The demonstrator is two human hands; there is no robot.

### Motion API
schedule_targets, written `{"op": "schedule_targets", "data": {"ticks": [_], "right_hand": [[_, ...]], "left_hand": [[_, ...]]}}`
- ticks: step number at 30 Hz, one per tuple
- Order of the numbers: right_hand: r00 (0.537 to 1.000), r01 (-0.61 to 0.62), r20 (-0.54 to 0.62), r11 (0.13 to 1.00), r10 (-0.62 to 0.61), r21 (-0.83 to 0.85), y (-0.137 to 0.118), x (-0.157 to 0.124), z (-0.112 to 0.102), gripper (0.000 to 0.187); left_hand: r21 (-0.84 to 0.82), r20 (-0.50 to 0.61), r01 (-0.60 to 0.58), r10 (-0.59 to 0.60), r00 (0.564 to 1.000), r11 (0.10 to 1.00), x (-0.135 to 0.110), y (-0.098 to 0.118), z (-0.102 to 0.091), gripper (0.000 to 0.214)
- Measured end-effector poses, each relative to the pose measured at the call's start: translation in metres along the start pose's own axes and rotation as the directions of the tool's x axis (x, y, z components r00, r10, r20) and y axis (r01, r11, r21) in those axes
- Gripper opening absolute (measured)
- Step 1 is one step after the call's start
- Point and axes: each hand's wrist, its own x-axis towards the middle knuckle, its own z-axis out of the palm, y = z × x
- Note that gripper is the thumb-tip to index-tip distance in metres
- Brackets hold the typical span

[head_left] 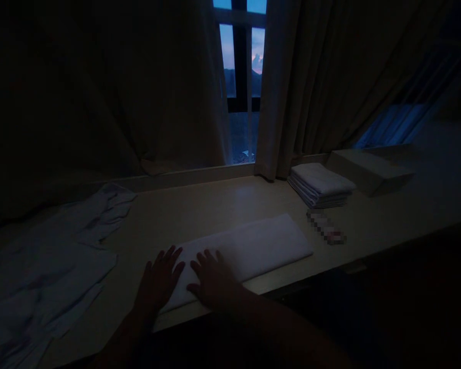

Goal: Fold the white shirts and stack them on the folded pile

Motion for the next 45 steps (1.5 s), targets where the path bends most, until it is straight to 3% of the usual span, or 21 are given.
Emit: {"op": "schedule_targets", "data": {"ticks": [3,10,14,18,25,31,35,39,43,45], "right_hand": [[0.999,-0.018,0.027,0.999,0.019,-0.036,0.043,-0.027,-0.032,0.068],[0.977,-0.186,0.065,0.965,0.201,-0.185,0.161,-0.099,-0.099,0.061],[0.95,-0.29,0.047,0.929,0.308,-0.23,0.211,-0.128,-0.117,0.06],[0.93,-0.361,-0.022,0.905,0.366,-0.224,0.231,-0.14,-0.117,0.062],[0.923,-0.381,-0.033,0.896,0.384,-0.229,0.23,-0.138,-0.112,0.064],[0.915,-0.384,0.025,0.889,0.403,-0.249,0.234,-0.138,-0.112,0.067],[0.92,-0.37,0.014,0.879,0.392,-0.3,0.225,-0.124,-0.117,0.067],[0.965,-0.252,0.007,0.93,0.263,-0.269,0.179,-0.083,-0.102,0.067],[0.996,-0.009,0.083,0.993,0.019,-0.121,0.115,-0.033,-0.062,0.068],[0.994,0.02,0.113,0.997,-0.012,-0.075,0.096,-0.015,-0.046,0.069]], "left_hand": [[-0.003,0.006,0.004,-0.004,1.0,1.0,0.002,0.0,0.002,0.057],[0.007,0.02,0.018,-0.018,1.0,1.0,0.002,0.0,0.003,0.057],[0.015,0.029,0.004,-0.004,1.0,1.0,0.004,-0.001,0.004,0.057],[0.014,0.037,0.014,-0.015,0.999,1.0,0.004,-0.002,0.004,0.057],[0.034,0.006,0.019,-0.019,1.0,0.999,0.004,0.002,0.001,0.057],[-0.001,0.014,0.051,-0.051,0.999,0.999,0.006,0.004,-0.004,0.057],[-0.003,0.002,0.058,-0.058,0.998,0.998,0.003,0.005,-0.007,0.056],[0.021,-0.013,0.031,-0.03,0.999,0.999,0.002,0.004,-0.004,0.057],[0.017,-0.012,0.019,-0.019,1.0,1.0,0.001,0.003,-0.004,0.057],[0.006,-0.005,0.021,-0.021,1.0,1.0,0.0,0.004,-0.006,0.057]]}}
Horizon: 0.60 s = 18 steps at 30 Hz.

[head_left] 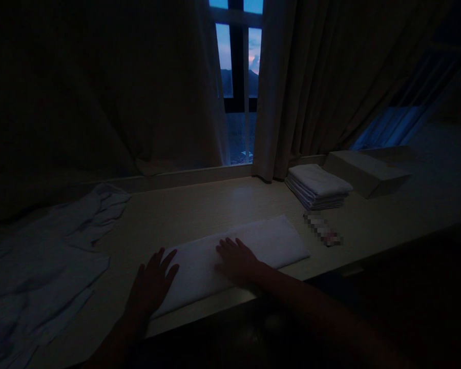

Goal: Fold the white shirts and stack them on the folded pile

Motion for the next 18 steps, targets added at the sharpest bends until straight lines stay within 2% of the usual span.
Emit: {"op": "schedule_targets", "data": {"ticks": [2,4,7,10,12,15,18], "right_hand": [[1.0,-0.009,0.02,1.0,0.009,0.015,-0.002,0.006,0.004,0.069],[0.999,-0.044,0.015,0.999,0.044,-0.001,0.015,-0.001,0.001,0.067],[0.988,-0.155,-0.006,0.986,0.154,-0.062,0.064,-0.03,-0.014,0.065],[0.958,-0.286,-0.017,0.947,0.287,-0.147,0.115,-0.061,-0.028,0.064],[0.942,-0.335,-0.04,0.924,0.333,-0.184,0.138,-0.075,-0.033,0.061],[0.915,-0.404,-0.071,0.894,0.398,-0.195,0.152,-0.085,-0.032,0.061],[0.901,-0.435,-0.102,0.88,0.423,-0.192,0.151,-0.085,-0.028,0.061]], "left_hand": [[-0.011,0.013,0.005,-0.005,1.0,1.0,-0.001,0.001,-0.001,0.057],[-0.02,0.023,0.018,-0.018,1.0,1.0,-0.001,0.001,-0.001,0.056],[-0.023,0.017,0.029,-0.029,0.999,0.999,0.001,0.0,0.003,0.056],[-0.03,0.001,0.021,-0.021,1.0,0.999,0.002,-0.003,0.008,0.057],[-0.042,0.004,0.025,-0.025,1.0,0.999,0.003,-0.004,0.01,0.057],[-0.059,0.008,0.029,-0.029,1.0,0.998,0.003,-0.005,0.011,0.056],[-0.067,0.016,0.033,-0.032,0.999,0.997,0.003,-0.004,0.009,0.056]]}}
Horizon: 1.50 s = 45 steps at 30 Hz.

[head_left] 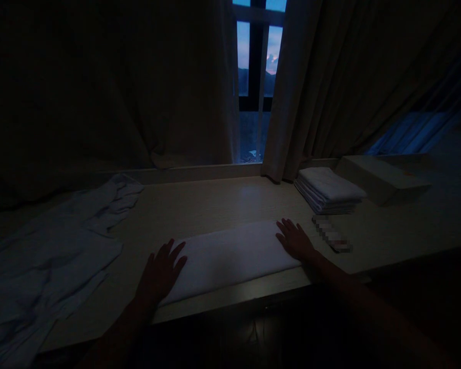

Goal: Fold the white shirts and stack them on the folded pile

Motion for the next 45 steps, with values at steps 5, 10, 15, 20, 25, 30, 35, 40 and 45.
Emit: {"op": "schedule_targets", "data": {"ticks": [5,10,15,20,25,30,35,40,45], "right_hand": [[1.0,-0.001,-0.01,1.0,0.001,0.0,-0.003,0.0,0.002,0.061],[1.0,-0.001,-0.02,1.0,0.001,0.005,0.0,0.0,0.006,0.06],[0.999,0.004,-0.037,1.0,-0.004,-0.008,0.001,0.0,0.008,0.061],[0.999,0.011,-0.047,1.0,-0.012,-0.018,0.0,-0.001,0.006,0.059],[0.999,0.015,-0.04,0.999,-0.016,-0.03,-0.001,-0.001,0.006,0.06],[1.0,0.014,-0.027,0.999,-0.015,-0.031,0.0,-0.001,0.004,0.059],[1.0,0.006,-0.027,1.0,-0.007,-0.009,-0.001,-0.001,0.003,0.06],[1.0,-0.005,-0.015,1.0,0.005,0.0,0.0,-0.003,0.002,0.06],[1.0,0.012,0.004,0.998,-0.012,-0.064,-0.012,0.003,-0.01,0.059]], "left_hand": [[0.0,-0.019,-0.007,0.007,1.0,1.0,-0.001,0.004,-0.006,0.055],[-0.012,-0.015,0.014,-0.014,1.0,1.0,-0.004,0.009,-0.009,0.054],[0.033,-0.04,-0.006,0.008,0.999,0.999,-0.004,0.01,-0.018,0.055],[0.163,-0.109,-0.213,0.232,0.967,0.963,0.009,0.046,-0.052,0.05],[0.018,-0.112,-0.314,0.314,0.943,0.949,0.002,0.152,-0.055,0.052],[-0.095,-0.103,-0.421,0.411,0.906,0.902,-0.02,0.201,-0.026,0.068],[-0.062,-0.08,-0.274,0.269,0.96,0.96,-0.032,0.15,-0.023,0.062],[0.005,-0.138,-0.002,0.003,0.99,1.0,-0.042,0.13,-0.029,0.062],[-0.038,-0.141,0.0,-0.005,0.99,0.999,-0.045,0.139,-0.033,0.063]]}}
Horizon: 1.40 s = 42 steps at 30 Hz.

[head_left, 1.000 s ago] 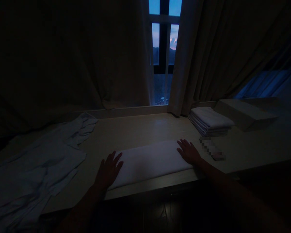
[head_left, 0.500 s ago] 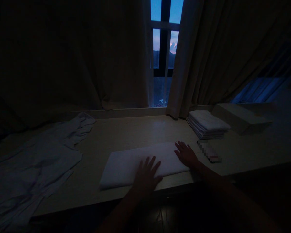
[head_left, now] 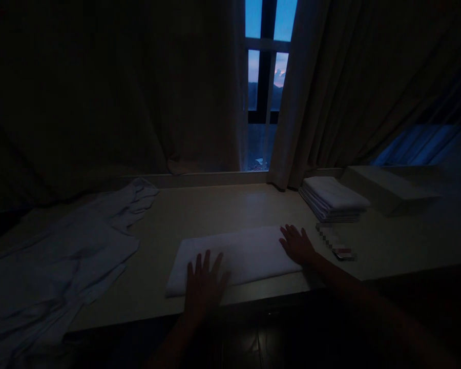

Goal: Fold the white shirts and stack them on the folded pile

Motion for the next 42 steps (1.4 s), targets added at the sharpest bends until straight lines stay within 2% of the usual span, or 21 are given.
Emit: {"op": "schedule_targets", "data": {"ticks": [3,7,10,12,15,16,18,20,22,26,28,33,35,38,40,42], "right_hand": [[0.997,0.055,-0.057,0.999,-0.055,0.0,-0.044,0.003,-0.007,0.06],[0.961,0.276,-0.036,0.948,-0.274,0.159,-0.129,-0.009,-0.005,0.063],[0.96,0.28,-0.049,0.936,-0.276,0.213,-0.164,-0.022,0.001,0.062],[0.964,0.267,-0.053,0.94,-0.262,0.214,-0.168,-0.026,0.003,0.061],[0.96,0.279,-0.045,0.94,-0.276,0.198,-0.16,-0.02,0.002,0.06],[0.961,0.275,-0.04,0.943,-0.272,0.189,-0.157,-0.017,0.001,0.06],[0.965,0.26,-0.026,0.95,-0.259,0.171,-0.152,-0.01,-0.001,0.06],[0.965,0.262,-0.013,0.953,-0.264,0.151,-0.15,-0.003,-0.001,0.059],[0.959,0.282,0.001,0.95,-0.285,0.132,-0.149,0.001,-0.001,0.059],[0.957,0.288,0.016,0.953,-0.291,0.095,-0.149,0.004,0.003,0.059],[0.957,0.289,0.009,0.954,-0.29,0.081,-0.15,0.004,0.003,0.059],[0.956,0.292,0.021,0.955,-0.294,0.06,-0.152,0.003,0.002,0.059],[0.956,0.291,0.02,0.955,-0.292,0.054,-0.153,0.003,0.002,0.059],[0.956,0.292,0.02,0.955,-0.293,0.052,-0.152,0.004,0.002,0.058],[0.956,0.29,0.029,0.956,-0.292,0.054,-0.152,0.004,0.002,0.058],[0.957,0.285,0.037,0.957,-0.287,0.058,-0.152,0.004,0.002,0.058]], "left_hand": [[-0.033,-0.023,0.012,-0.012,1.0,0.999,-0.001,0.001,-0.003,0.062],[-0.046,-0.051,0.027,-0.03,0.998,0.999,-0.003,0.0,-0.004,0.062],[-0.06,-0.067,0.027,-0.031,0.997,0.998,-0.003,-0.001,-0.003,0.06],[-0.079,-0.071,0.007,-0.013,0.997,0.997,-0.008,-0.003,-0.002,0.057],[-0.105,-0.101,0.002,-0.013,0.995,0.994,-0.025,-0.015,0.002,0.052],[-0.115,-0.126,0.036,-0.051,0.991,0.993,-0.032,-0.022,0.004,0.051],[-0.161,-0.185,0.173,-0.202,0.962,0.972,-0.045,-0.04,0.007,0.053],[-0.253,-0.21,0.34,-0.394,0.895,0.906,-0.051,-0.062,0.009,0.06],[-0.351,-0.164,0.441,-0.518,0.84,0.826,-0.05,-0.084,0.008,0.063],[-0.444,0.004,0.448,-0.498,0.867,0.776,-0.036,-0.11,0.001,0.045],[-0.504,0.07,0.466,-0.504,0.861,0.727,-0.031,-0.112,-0.004,0.039],[-0.699,0.266,0.57,-0.583,0.768,0.432,-0.028,-0.107,-0.013,0.047],[-0.717,0.289,0.571,-0.575,0.765,0.4,-0.028,-0.105,-0.013,0.05],[-0.714,0.276,0.562,-0.569,0.774,0.418,-0.029,-0.102,-0.011,0.05],[-0.701,0.313,0.603,-0.596,0.739,0.381,-0.028,-0.101,-0.009,0.048],[-0.705,0.369,0.644,-0.621,0.691,0.297,-0.028,-0.101,-0.007,0.048]]}}
